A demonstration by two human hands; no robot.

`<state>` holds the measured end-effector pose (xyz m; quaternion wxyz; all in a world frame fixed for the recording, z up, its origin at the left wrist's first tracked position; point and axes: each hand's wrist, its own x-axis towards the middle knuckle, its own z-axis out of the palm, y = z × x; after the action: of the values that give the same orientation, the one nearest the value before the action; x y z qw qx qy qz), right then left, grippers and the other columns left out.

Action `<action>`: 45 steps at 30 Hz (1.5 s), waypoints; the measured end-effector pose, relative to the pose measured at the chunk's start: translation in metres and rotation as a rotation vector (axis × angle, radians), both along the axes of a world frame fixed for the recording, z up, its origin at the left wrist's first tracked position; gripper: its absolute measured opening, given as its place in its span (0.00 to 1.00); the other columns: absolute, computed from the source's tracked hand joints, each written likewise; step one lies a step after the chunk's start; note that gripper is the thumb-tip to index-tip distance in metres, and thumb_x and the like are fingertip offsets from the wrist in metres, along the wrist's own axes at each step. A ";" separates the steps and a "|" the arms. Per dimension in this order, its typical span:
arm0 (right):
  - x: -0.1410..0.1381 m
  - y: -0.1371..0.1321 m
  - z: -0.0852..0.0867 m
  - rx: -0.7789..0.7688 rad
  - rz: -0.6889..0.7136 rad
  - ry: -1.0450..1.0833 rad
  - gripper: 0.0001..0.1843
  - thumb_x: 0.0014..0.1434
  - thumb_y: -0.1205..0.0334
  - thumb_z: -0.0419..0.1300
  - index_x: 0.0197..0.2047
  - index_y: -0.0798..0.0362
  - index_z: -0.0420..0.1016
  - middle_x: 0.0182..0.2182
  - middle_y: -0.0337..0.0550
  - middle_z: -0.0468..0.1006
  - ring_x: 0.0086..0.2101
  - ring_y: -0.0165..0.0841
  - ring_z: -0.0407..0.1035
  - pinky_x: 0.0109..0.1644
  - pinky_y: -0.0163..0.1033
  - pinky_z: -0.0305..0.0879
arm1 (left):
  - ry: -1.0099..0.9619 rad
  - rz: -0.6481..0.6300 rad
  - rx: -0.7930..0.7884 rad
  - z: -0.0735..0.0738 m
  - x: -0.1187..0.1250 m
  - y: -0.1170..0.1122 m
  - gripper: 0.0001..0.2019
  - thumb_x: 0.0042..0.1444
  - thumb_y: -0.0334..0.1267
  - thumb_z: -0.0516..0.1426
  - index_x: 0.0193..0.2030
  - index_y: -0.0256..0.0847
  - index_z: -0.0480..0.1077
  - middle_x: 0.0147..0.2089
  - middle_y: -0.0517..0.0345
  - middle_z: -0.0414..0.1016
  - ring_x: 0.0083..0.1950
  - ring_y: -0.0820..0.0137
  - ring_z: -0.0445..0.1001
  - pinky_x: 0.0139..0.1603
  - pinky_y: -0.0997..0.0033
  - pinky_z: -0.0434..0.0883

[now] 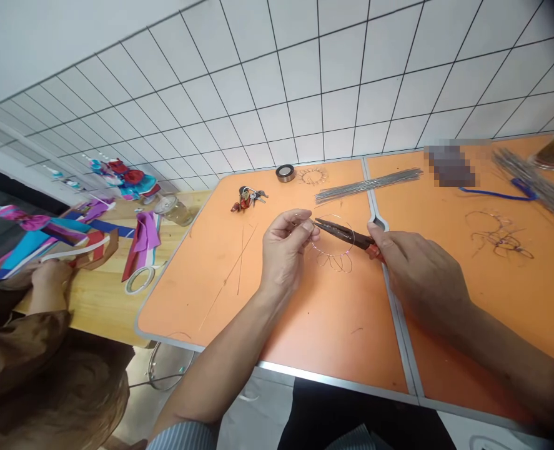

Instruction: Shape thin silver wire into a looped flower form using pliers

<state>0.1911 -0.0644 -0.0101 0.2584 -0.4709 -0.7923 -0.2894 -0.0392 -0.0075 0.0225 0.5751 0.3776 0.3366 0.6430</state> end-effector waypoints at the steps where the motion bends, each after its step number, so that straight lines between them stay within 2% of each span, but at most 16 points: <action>1: 0.000 0.000 0.000 0.010 0.003 0.001 0.22 0.73 0.77 0.58 0.68 0.65 0.72 0.43 0.49 0.86 0.39 0.40 0.75 0.41 0.45 0.62 | -0.004 0.000 -0.001 0.000 0.000 0.000 0.12 0.47 0.34 0.75 0.39 0.41 0.82 0.33 0.63 0.77 0.32 0.76 0.78 0.37 0.74 0.75; 8: -0.001 0.000 0.000 0.017 -0.013 -0.025 0.22 0.73 0.78 0.55 0.67 0.65 0.72 0.43 0.50 0.86 0.39 0.41 0.74 0.43 0.45 0.61 | -0.014 -0.008 -0.004 -0.003 0.001 0.001 0.13 0.46 0.35 0.77 0.38 0.41 0.84 0.33 0.62 0.79 0.30 0.77 0.78 0.36 0.76 0.76; 15: -0.002 0.000 0.000 0.036 -0.009 -0.022 0.20 0.75 0.76 0.55 0.66 0.65 0.74 0.40 0.50 0.85 0.36 0.40 0.73 0.40 0.45 0.59 | -0.007 -0.015 0.013 -0.005 0.000 -0.001 0.14 0.46 0.36 0.78 0.39 0.41 0.84 0.34 0.62 0.79 0.30 0.77 0.78 0.37 0.75 0.76; 19: -0.001 0.001 0.000 0.022 0.005 -0.020 0.19 0.75 0.75 0.56 0.66 0.66 0.74 0.40 0.50 0.85 0.37 0.41 0.72 0.41 0.46 0.60 | -0.001 -0.006 0.004 -0.006 0.000 0.000 0.15 0.46 0.38 0.79 0.39 0.41 0.85 0.34 0.62 0.79 0.31 0.76 0.79 0.38 0.74 0.77; 25: 0.000 0.001 -0.002 -0.008 0.014 -0.006 0.18 0.76 0.75 0.54 0.64 0.64 0.75 0.38 0.48 0.84 0.35 0.40 0.71 0.39 0.45 0.58 | 0.020 -0.006 0.000 -0.009 0.000 0.001 0.15 0.46 0.39 0.79 0.40 0.42 0.85 0.34 0.62 0.79 0.31 0.76 0.79 0.38 0.74 0.76; 36: -0.001 0.000 -0.001 -0.056 0.064 0.063 0.19 0.74 0.77 0.53 0.63 0.63 0.75 0.37 0.47 0.82 0.33 0.38 0.70 0.39 0.42 0.62 | 0.032 -0.010 0.001 -0.011 0.000 0.003 0.15 0.45 0.39 0.79 0.39 0.42 0.84 0.32 0.62 0.79 0.31 0.75 0.78 0.37 0.73 0.74; 45: 0.001 0.001 -0.011 -0.174 0.030 0.132 0.18 0.76 0.72 0.53 0.63 0.56 0.76 0.34 0.44 0.79 0.30 0.35 0.69 0.30 0.40 0.53 | 0.035 -0.035 -0.030 -0.009 0.000 0.002 0.13 0.47 0.36 0.76 0.39 0.41 0.82 0.32 0.62 0.78 0.32 0.76 0.79 0.39 0.73 0.76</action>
<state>0.1916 -0.0632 -0.0214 0.2724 -0.4975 -0.8028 -0.1838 -0.0395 -0.0057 0.0138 0.5859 0.3858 0.3496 0.6210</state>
